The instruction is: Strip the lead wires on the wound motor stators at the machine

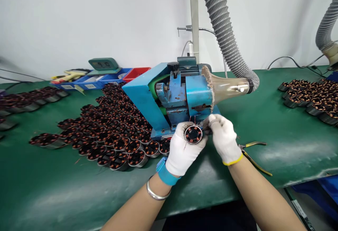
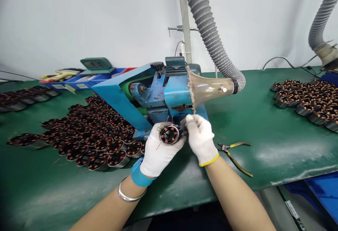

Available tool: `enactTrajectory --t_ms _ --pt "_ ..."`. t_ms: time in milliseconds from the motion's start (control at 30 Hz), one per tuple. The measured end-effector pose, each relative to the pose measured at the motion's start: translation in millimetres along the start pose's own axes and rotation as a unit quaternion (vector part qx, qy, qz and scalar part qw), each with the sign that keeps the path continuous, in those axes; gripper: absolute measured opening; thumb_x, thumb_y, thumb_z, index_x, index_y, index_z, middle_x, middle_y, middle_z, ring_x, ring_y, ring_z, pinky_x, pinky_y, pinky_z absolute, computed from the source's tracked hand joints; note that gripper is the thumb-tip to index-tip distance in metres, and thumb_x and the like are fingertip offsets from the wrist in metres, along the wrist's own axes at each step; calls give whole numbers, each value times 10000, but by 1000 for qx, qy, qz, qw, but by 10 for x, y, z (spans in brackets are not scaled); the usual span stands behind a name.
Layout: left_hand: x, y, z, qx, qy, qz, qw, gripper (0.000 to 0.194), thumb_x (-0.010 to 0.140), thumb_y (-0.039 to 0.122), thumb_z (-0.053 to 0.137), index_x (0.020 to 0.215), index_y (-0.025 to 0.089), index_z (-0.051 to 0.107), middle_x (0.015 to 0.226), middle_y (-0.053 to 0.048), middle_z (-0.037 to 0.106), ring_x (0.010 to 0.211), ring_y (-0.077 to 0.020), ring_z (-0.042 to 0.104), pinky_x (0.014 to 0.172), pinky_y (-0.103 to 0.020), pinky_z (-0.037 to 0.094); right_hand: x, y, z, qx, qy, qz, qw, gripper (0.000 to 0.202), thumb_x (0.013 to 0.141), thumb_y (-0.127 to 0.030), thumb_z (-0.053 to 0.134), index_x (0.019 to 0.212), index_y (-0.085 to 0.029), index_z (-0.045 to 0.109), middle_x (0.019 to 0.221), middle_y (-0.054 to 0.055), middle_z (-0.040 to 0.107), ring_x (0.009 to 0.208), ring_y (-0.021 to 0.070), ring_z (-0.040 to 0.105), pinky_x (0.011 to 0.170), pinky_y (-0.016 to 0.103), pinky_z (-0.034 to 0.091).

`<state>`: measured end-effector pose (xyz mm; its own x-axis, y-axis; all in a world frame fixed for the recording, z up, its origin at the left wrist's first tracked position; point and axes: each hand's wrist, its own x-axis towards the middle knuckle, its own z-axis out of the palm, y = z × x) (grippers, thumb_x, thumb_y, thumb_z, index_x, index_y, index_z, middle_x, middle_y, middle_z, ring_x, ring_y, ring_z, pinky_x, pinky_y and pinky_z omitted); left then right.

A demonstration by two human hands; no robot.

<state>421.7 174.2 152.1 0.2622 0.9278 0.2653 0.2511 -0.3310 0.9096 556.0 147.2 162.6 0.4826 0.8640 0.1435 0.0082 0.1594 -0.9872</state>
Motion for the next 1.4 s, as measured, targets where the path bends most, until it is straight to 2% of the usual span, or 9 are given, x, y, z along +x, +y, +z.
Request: enactTrajectory --t_ms 100,133,200,267,367,567,767,1100,1400 --pt "4 13 5 -1 32 7 999 444 684 265 773 1032 205 504 936 -15 610 843 -169 624 835 -339 527 105 -1 -49 132 74 99 984 324 846 -505 517 692 -220 526 636 -1 571 583 163 574 596 322 523" --pt "11 19 4 -10 37 3 999 464 691 260 765 1069 204 501 984 -29 616 888 -177 630 874 -350 523 110 -12 -53 112 57 108 986 298 818 -498 554 713 -219 551 659 4 593 617 174 598 633 335 539" --pt "27 27 2 -42 32 -4 999 534 709 257 742 1171 202 480 1111 -68 621 1010 -205 634 953 -384 506 65 -48 -30 6 -31 101 994 261 729 -446 674 845 -215 642 801 28 668 765 211 652 752 366 555" --pt "39 35 1 -67 20 -5 998 566 729 259 712 1236 197 468 1204 -103 616 1108 -232 618 1007 -414 485 -25 -89 27 -91 -104 59 989 455 630 -373 764 1044 -217 658 1026 56 686 957 245 651 890 392 531" --pt "54 58 -7 -67 16 -10 998 539 721 260 720 1213 176 517 1200 -118 648 1115 -251 630 1012 -428 495 -128 -112 117 -120 -111 24 986 626 598 -348 781 1177 -190 604 1197 87 636 1105 258 605 990 406 490" --pt "144 106 2 -42 48 -27 998 504 638 222 789 1106 160 612 1069 -93 718 999 -262 682 930 -425 555 -58 -53 179 -16 -128 55 990 562 688 -345 733 1202 -177 581 1139 72 677 1036 228 645 944 371 528" --pt "266 71 105 -42 34 35 998 409 674 199 742 1068 155 641 1047 -90 727 974 -254 688 914 -401 556 14 -74 235 9 -48 59 997 372 736 -372 686 1048 -178 628 924 40 715 843 191 665 810 328 556" --pt "277 -38 183 4 44 60 997 412 728 313 727 1107 182 633 1094 -89 704 1021 -252 669 948 -422 531 11 -21 209 58 -11 24 998 315 770 -376 654 998 -161 633 891 48 709 826 195 663 779 314 550" --pt "273 -82 171 25 54 72 996 381 722 271 710 1085 176 641 1066 -96 696 1005 -252 670 937 -426 534 17 -33 228 67 -17 37 997 314 753 -363 668 999 -171 639 898 48 718 846 204 674 789 323 560"
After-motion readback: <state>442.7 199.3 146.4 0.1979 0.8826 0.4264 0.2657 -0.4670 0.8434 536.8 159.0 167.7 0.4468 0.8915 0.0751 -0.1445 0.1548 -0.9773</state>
